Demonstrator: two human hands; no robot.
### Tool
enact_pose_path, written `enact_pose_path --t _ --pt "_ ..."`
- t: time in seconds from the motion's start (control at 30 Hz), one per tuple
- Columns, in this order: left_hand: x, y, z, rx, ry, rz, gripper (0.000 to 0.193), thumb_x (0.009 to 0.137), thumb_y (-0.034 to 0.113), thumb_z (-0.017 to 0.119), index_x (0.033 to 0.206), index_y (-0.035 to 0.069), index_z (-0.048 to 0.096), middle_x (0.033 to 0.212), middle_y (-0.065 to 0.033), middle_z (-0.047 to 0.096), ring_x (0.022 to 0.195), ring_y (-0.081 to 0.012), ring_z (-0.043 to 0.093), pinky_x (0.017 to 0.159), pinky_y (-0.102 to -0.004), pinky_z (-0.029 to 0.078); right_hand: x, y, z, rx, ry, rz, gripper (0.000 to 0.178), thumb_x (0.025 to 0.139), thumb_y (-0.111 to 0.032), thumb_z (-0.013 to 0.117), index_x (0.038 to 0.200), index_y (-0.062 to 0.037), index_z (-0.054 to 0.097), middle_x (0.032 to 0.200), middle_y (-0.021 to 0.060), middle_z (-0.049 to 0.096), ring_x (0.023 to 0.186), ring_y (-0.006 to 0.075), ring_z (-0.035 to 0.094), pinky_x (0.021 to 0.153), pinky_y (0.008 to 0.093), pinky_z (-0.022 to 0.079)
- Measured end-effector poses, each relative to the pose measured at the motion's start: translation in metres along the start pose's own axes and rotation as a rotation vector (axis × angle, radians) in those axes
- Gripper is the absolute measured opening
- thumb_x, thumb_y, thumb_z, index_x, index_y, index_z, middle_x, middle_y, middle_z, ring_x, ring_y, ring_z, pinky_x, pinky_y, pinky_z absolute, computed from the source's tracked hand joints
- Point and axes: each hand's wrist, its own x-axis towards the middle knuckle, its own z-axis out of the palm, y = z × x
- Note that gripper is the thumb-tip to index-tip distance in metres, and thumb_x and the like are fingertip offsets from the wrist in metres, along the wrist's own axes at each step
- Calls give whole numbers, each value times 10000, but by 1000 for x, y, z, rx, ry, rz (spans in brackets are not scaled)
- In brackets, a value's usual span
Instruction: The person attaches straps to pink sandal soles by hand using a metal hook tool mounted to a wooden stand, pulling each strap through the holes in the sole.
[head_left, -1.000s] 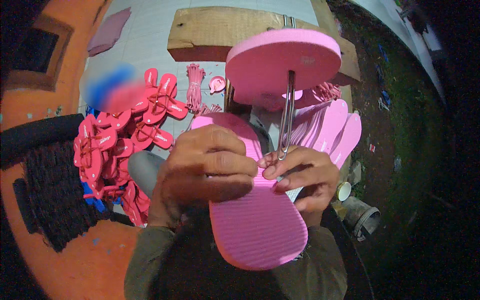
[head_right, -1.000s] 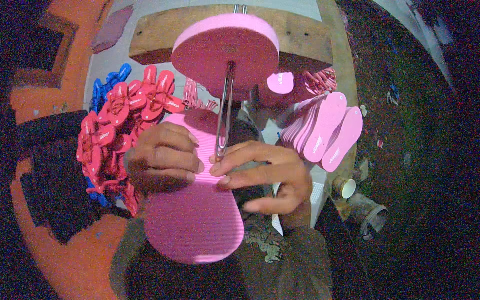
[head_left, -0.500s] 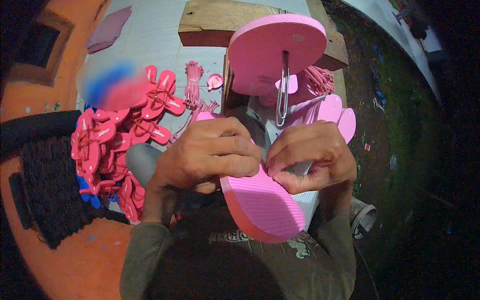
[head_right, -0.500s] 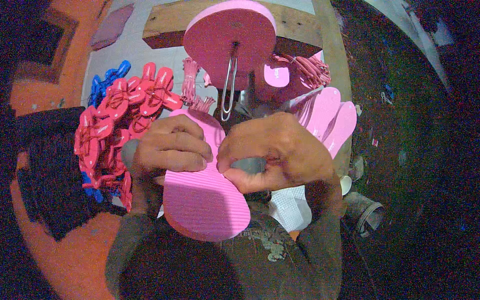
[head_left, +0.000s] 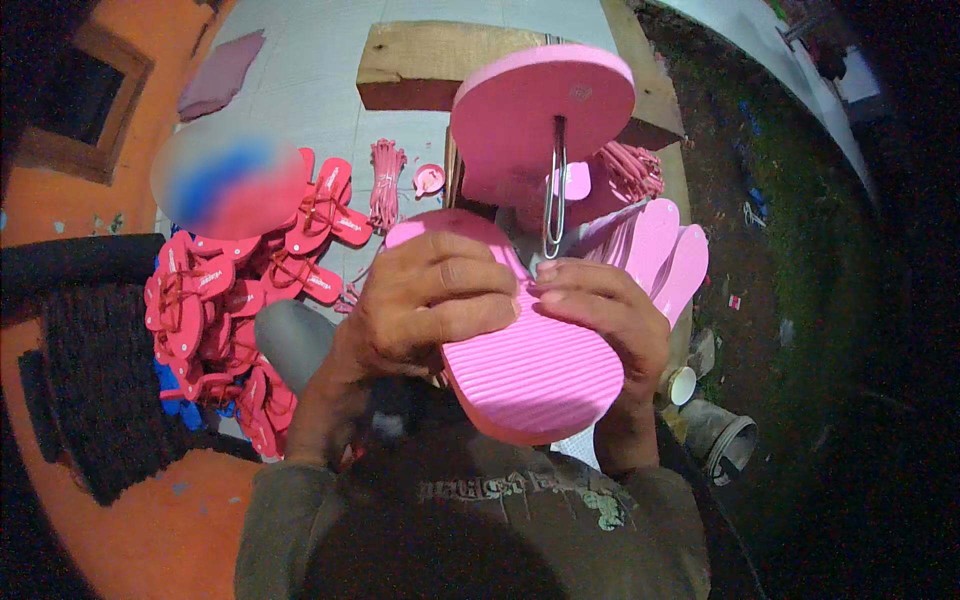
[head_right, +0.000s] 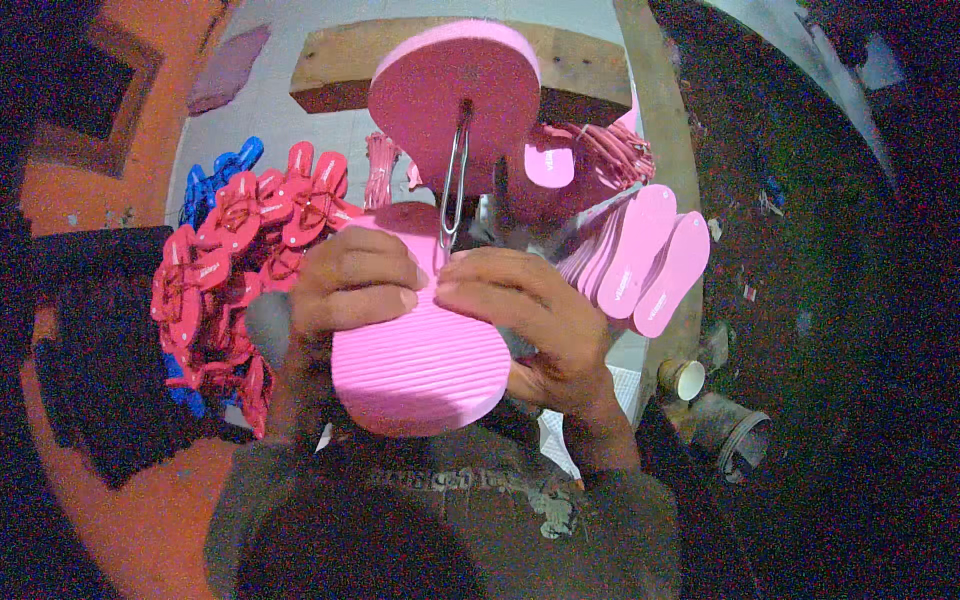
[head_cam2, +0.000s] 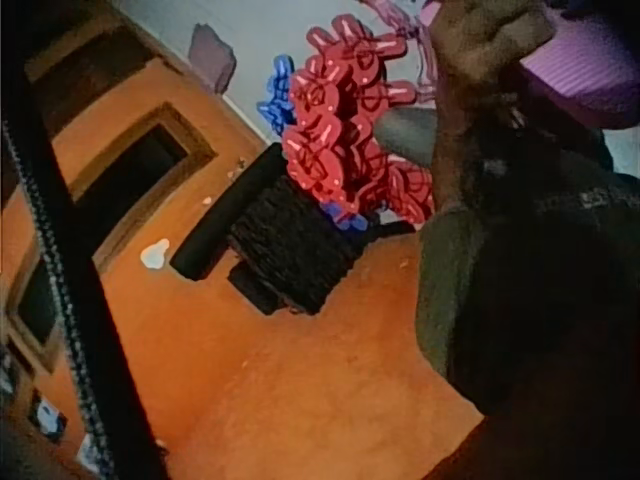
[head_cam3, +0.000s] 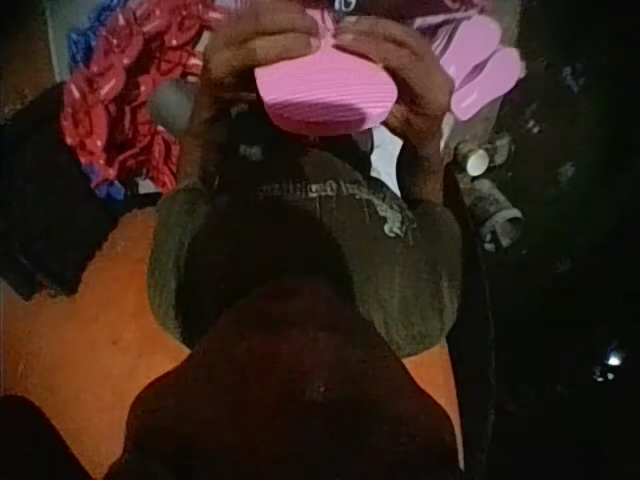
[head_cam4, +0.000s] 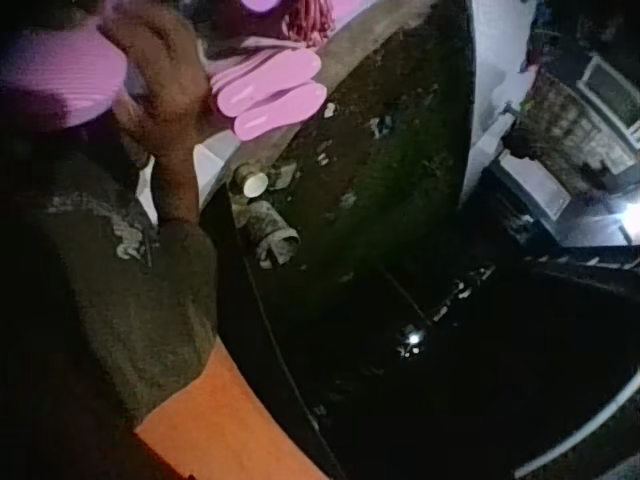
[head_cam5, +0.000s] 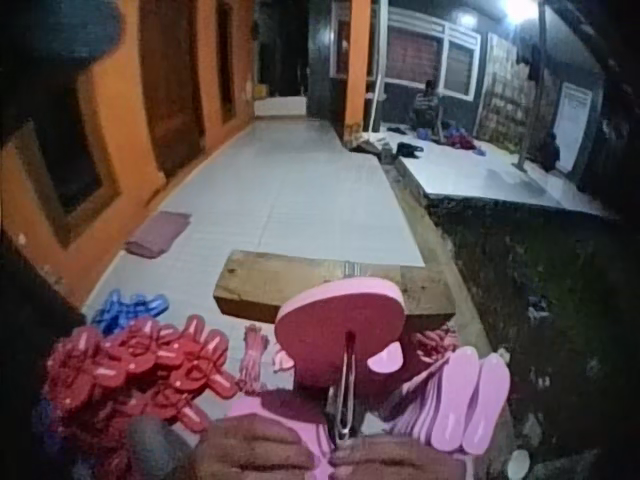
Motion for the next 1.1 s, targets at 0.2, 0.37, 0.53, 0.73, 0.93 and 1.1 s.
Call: enact_pose_path --t 0.2,0.37,0.53,0.73,0.93,1.1 --pt "4 -13 6 2 90 105 208 645 200 590 798 60 584 787 -61 574 681 -220 558 567 -302 464 4 10 12 26 152 -95 273 647 -135 666 875 -1 600 872 144 583 823 260 578 726 346 463" --pt "11 -10 4 48 68 46 169 548 99 618 713 90 583 784 -21 581 673 -179 555 544 -272 461 5 19 14 81 194 -143 246 623 -113 687 841 -28 613 878 152 580 812 265 581 713 347 478" --pt "13 -16 5 83 111 7 173 517 85 626 685 101 587 789 -7 586 679 -161 553 519 -268 461 18 26 5 34 145 -163 232 618 -108 685 826 -22 626 870 149 579 808 275 579 710 353 480" --pt "15 -19 6 -3 140 -49 189 543 104 624 725 92 577 785 -28 588 688 -194 549 553 -291 465 19 34 8 97 173 -188 215 628 -106 684 814 -21 618 849 146 577 799 271 580 706 356 479" --pt "27 -23 17 419 246 -261 353 634 226 688 855 28 497 800 -106 475 737 -269 453 677 -371 379 35 23 22 -83 615 214 138 686 -60 655 741 -37 530 725 71 536 637 163 509 624 263 427" --pt "25 -45 30 734 712 -324 668 596 321 760 1028 0 363 992 -63 350 895 -176 371 789 -303 333 47 55 17 -186 673 344 99 732 -77 608 739 -30 520 673 58 543 599 149 500 582 261 408"
